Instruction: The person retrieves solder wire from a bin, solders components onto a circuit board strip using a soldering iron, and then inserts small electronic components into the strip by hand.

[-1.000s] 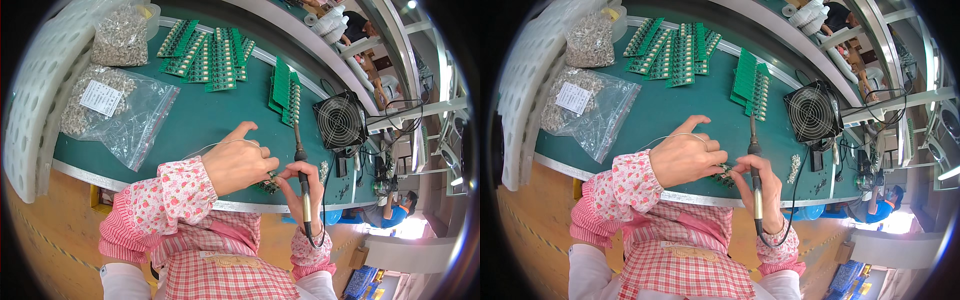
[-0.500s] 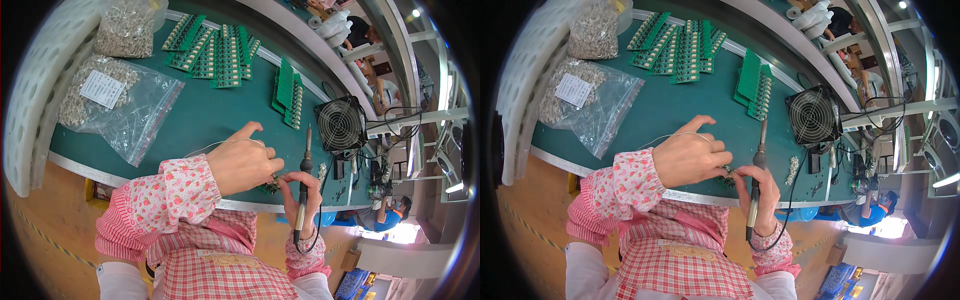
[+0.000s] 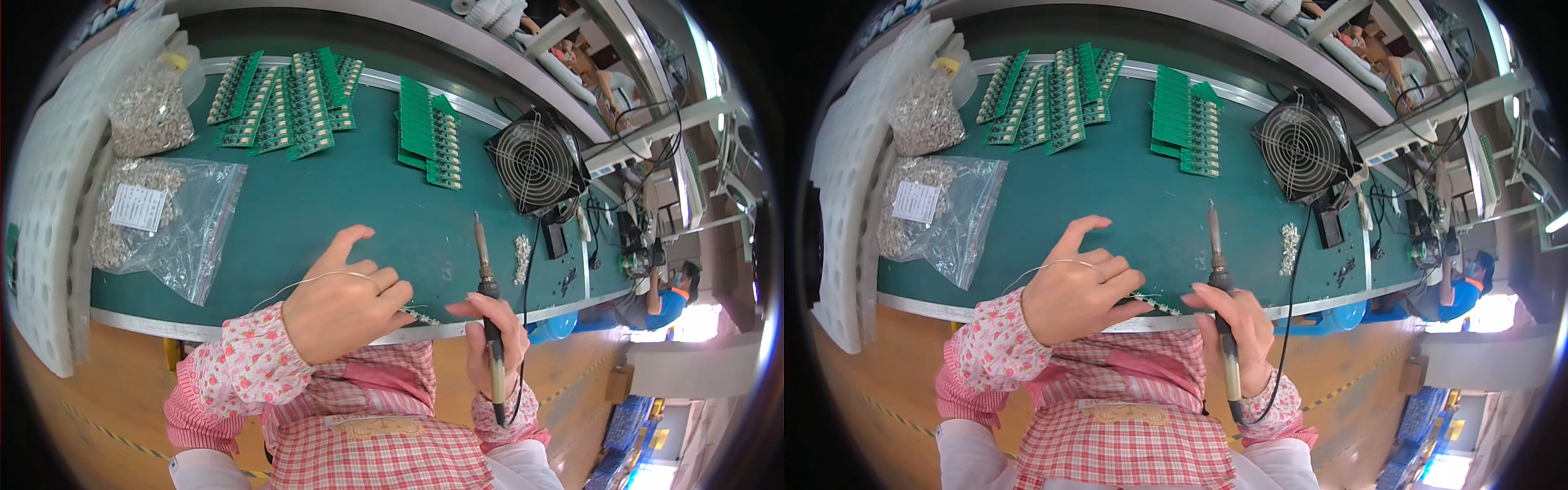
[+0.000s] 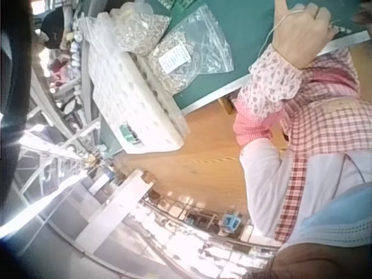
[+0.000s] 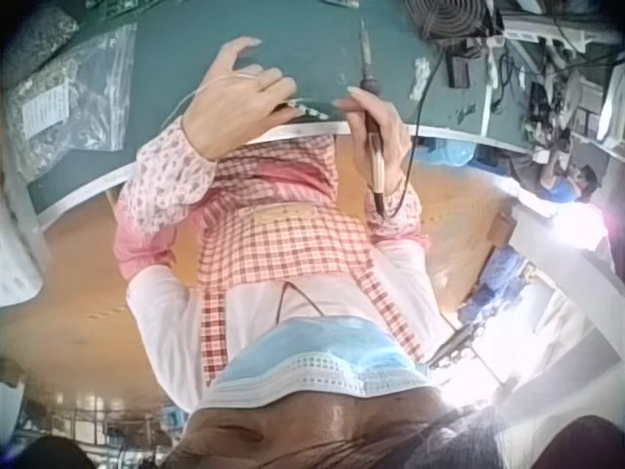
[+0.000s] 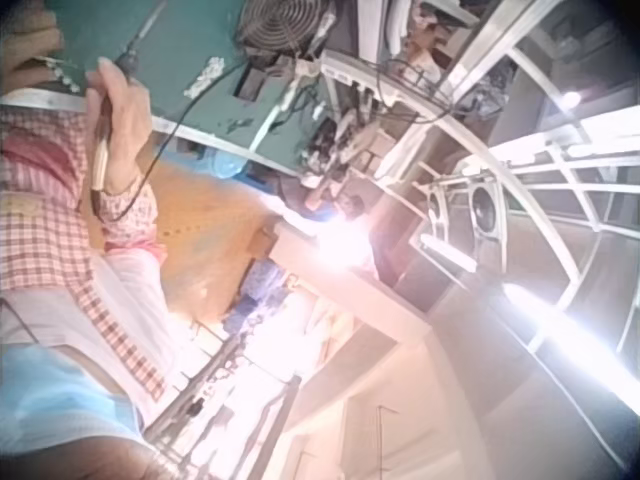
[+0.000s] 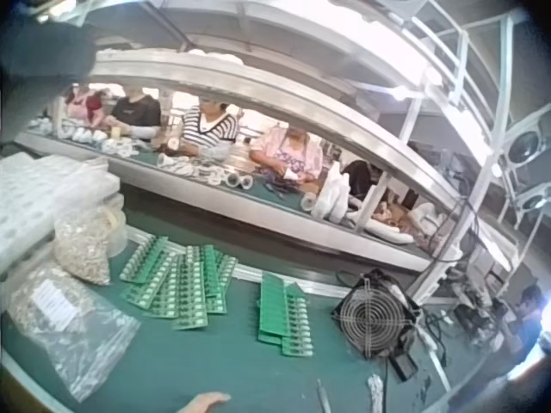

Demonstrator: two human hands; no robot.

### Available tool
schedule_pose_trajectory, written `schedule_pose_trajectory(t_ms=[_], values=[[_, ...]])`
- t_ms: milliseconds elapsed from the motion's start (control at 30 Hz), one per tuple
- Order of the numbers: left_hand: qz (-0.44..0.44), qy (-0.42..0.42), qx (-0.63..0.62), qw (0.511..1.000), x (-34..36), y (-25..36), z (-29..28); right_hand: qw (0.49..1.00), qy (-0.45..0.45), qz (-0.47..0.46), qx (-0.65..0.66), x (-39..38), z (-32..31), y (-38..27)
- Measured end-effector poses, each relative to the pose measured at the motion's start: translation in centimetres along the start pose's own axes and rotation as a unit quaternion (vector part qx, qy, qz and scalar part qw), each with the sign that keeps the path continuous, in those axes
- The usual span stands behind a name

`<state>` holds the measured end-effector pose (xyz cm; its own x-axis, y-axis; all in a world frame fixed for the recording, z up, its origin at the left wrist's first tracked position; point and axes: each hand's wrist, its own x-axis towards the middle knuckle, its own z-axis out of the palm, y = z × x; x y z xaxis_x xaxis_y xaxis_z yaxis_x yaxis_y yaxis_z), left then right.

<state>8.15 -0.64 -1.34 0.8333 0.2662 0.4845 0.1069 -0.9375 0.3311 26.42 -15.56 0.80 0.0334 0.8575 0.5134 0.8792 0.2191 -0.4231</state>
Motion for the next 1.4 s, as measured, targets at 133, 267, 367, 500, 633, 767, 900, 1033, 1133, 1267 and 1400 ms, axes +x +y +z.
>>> schedule_pose_trajectory(t_ms=[133,267,367,500,633,767,900,1033,1133,1267,1400], values=[[-0.019,-0.001,-0.011,1.0,-0.3,0.4,-0.1,0.998,0.047,-0.05,-0.001,-1.2,-1.2,0.8],[-0.013,0.005,-0.009,1.0,-0.3,0.6,0.1,0.969,0.141,0.019,0.201,-3.3,-0.7,0.5],[-0.01,0.014,-0.009,1.0,-0.1,0.7,0.2,0.943,0.131,0.045,0.303,-4.2,-0.9,0.7],[0.002,0.03,0.003,1.0,-0.1,0.8,0.3,0.924,0.137,0.064,0.351,-4.7,-0.9,0.7],[-0.014,0.011,-0.007,1.0,-0.2,0.9,0.2,0.908,0.14,0.062,0.39,-4.6,-0.5,0.8],[-0.013,0.011,-0.013,1.0,-0.3,0.9,0.2,0.912,0.15,0.052,0.378,-4.3,0.0,0.8],[-0.013,0.005,-0.011,1.0,-0.3,0.9,0.1,0.914,0.133,0.052,0.38,-3.9,-0.1,0.7],[-0.015,0.004,0.004,1.0,-0.3,1.0,0.2,0.913,0.117,0.036,0.389,-3.6,-0.2,0.9],[-0.012,0.001,-0.002,1.0,-0.7,1.0,0.3,0.918,0.125,0.048,0.372,-3.6,-0.3,0.9],[0.007,0.032,0.009,0.999,-1.6,1.2,0.9,0.909,0.111,0.152,0.372,-3.9,-1.0,0.2],[0.024,0.045,0.044,0.998,-2.4,1.3,1.4,0.87,0.098,0.247,0.417,-3.6,-1.1,0.0]])
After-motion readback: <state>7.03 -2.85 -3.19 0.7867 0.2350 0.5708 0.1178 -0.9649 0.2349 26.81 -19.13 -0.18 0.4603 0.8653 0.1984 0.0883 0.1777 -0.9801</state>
